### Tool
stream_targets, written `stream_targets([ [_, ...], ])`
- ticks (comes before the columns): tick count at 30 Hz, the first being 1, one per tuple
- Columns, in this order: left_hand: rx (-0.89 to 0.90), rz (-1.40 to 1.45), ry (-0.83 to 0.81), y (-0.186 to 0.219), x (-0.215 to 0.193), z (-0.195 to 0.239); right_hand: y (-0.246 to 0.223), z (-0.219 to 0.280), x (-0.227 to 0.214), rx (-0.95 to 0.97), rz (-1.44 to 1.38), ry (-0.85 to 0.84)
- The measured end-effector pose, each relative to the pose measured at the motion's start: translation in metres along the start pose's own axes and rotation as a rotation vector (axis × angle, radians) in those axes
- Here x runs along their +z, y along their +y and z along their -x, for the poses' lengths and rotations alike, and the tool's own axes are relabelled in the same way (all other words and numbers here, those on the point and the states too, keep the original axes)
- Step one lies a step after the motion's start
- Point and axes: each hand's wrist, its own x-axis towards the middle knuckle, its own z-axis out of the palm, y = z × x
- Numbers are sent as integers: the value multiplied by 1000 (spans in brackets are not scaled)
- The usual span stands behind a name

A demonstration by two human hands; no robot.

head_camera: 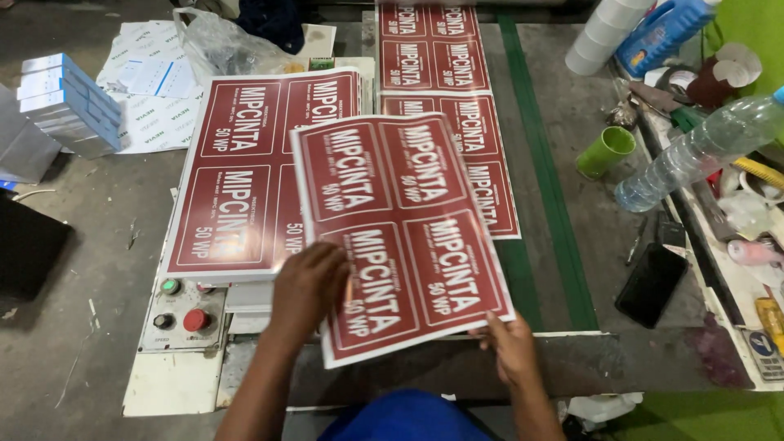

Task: Organizing and stacking printed labels on a finishing table in a print shop.

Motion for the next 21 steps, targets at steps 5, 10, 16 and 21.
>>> stream_targets([
  [5, 103, -96, 30, -2, -47, -12, 14, 8, -59, -14, 109, 113],
  [10, 111, -141, -95, -17, -48, -15, 30, 18, -115, 67, 147, 245],
  [16, 165, -73, -108, -19, -62, -25, 35, 34, -147, 129, 153, 270],
  [21, 75, -82, -3, -20, -71, -27, 35, 41, -149, 203, 218, 394],
])
